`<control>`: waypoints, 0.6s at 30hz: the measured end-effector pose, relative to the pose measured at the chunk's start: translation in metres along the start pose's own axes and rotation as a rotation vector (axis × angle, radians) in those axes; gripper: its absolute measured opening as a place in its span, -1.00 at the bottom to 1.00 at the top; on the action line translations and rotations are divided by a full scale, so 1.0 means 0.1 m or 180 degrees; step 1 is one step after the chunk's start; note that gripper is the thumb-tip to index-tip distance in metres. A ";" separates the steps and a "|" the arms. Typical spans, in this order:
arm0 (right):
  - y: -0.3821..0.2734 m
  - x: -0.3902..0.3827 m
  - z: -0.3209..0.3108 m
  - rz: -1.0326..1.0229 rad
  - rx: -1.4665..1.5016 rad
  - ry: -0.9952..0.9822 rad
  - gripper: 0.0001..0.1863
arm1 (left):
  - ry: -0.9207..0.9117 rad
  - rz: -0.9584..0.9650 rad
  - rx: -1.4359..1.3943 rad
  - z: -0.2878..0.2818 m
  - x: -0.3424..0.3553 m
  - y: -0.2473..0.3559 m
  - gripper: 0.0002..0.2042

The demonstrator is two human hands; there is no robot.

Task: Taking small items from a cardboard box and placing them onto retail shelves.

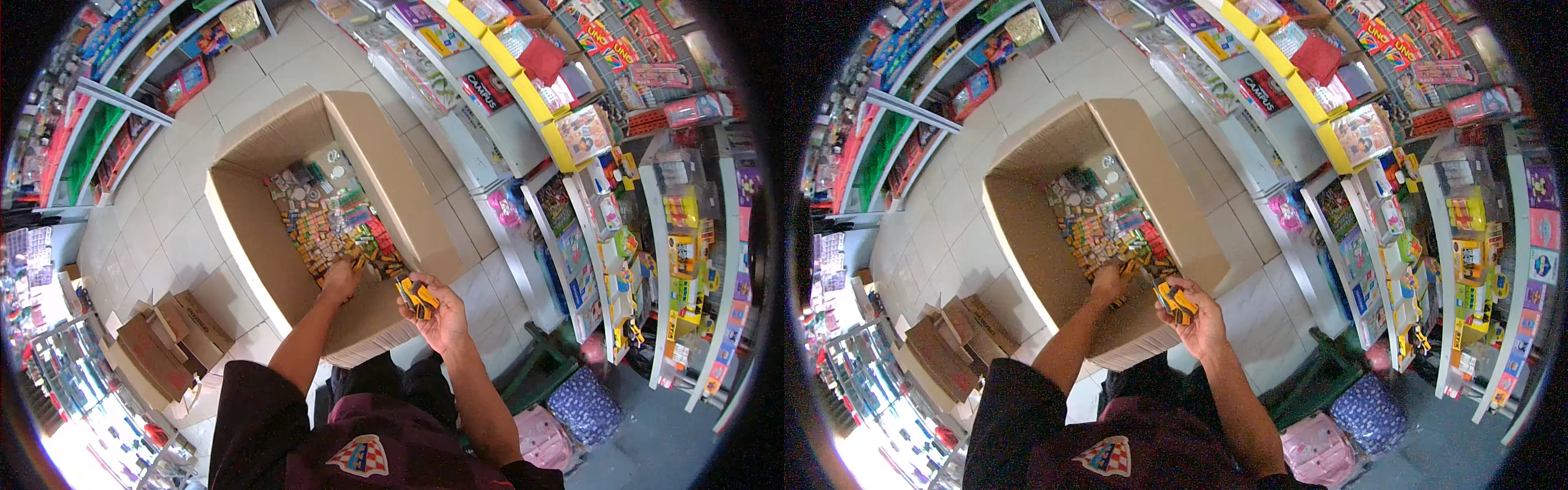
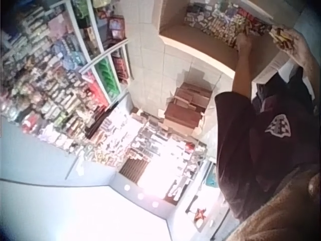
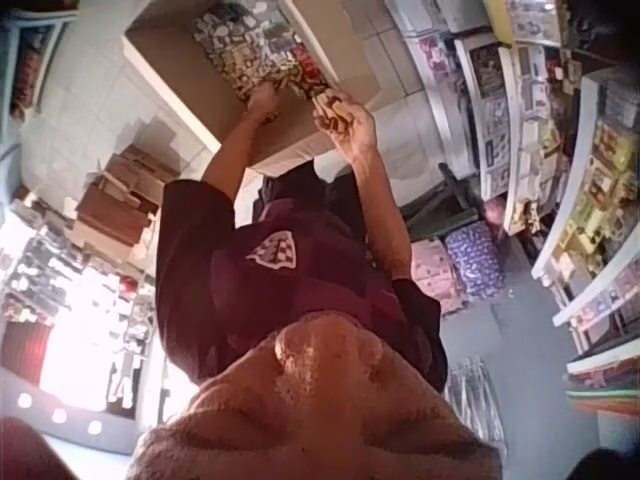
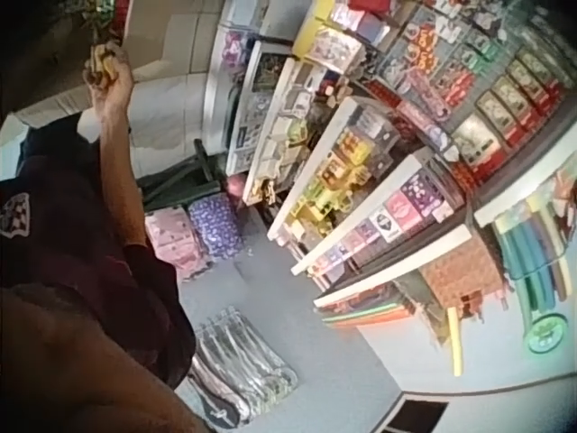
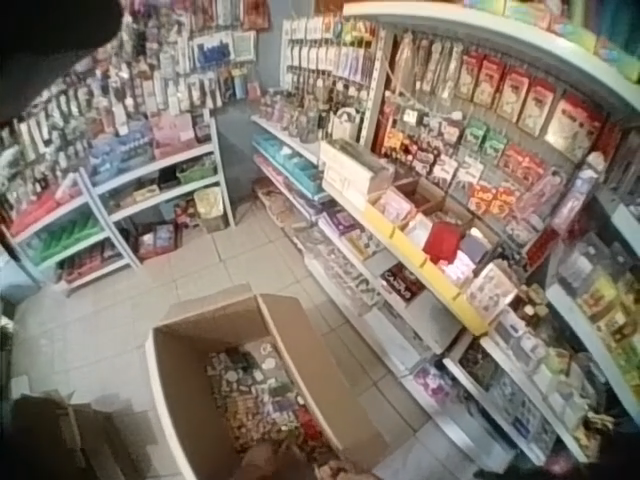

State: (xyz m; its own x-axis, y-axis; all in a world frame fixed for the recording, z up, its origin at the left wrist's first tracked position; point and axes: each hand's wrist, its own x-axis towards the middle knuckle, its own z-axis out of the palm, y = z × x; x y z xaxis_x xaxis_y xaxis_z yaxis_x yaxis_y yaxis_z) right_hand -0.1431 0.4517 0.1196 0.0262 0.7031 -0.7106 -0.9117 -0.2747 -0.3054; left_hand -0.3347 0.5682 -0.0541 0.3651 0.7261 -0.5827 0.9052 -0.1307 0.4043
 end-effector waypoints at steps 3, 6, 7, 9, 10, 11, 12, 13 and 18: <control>0.00 -0.10 0.15 -0.0151 -0.0148 -0.0019 -0.65 | -0.0381 -0.0471 -0.2591 -0.44 -0.29 0.15 -0.69; -0.08 -0.27 0.25 -0.0348 -0.0404 0.0035 -0.65 | -0.1006 -0.0369 -0.4884 -0.78 -0.71 0.41 -0.75; -0.10 -0.33 0.28 -0.0422 -0.0535 0.0021 -0.65 | -0.1218 -0.0264 -0.5308 -0.84 -0.84 0.50 -0.74; -0.11 -0.45 0.34 -0.0600 -0.0626 -0.0041 -0.65 | -0.1405 -0.0146 -0.5891 -0.84 -1.02 0.62 -0.71; -0.11 -0.51 0.38 -0.0738 -0.0705 -0.0081 -0.64 | -0.1405 -0.0091 -0.5887 -0.83 -1.10 0.68 -0.71; -0.12 -0.57 0.43 -0.0778 -0.0719 -0.0103 -0.64 | -0.1353 0.0066 -0.6200 -0.81 -1.17 0.76 -0.70; -0.11 -0.65 0.51 -0.1093 -0.1053 -0.0037 -0.64 | -0.1310 0.0227 -0.6510 -0.82 -1.25 0.86 -0.69; -0.09 -0.71 0.55 -0.1411 -0.1384 0.0047 -0.63 | -0.1314 0.0419 -0.6598 -0.84 -1.32 0.99 -0.64; 0.07 -0.92 0.80 -0.3424 -0.4461 0.0106 -0.45 | -0.1649 0.0520 -0.7059 -1.13 -1.77 1.66 -0.44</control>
State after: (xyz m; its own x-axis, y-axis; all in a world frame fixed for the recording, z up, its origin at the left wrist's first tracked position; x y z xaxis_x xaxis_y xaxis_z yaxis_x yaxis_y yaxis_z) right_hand -0.1848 0.4373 0.2335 0.3463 0.9267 0.1461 0.5171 -0.0586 -0.8539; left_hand -0.2735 0.4945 0.1962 0.7223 0.5651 -0.3988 -0.5670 0.8140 0.1264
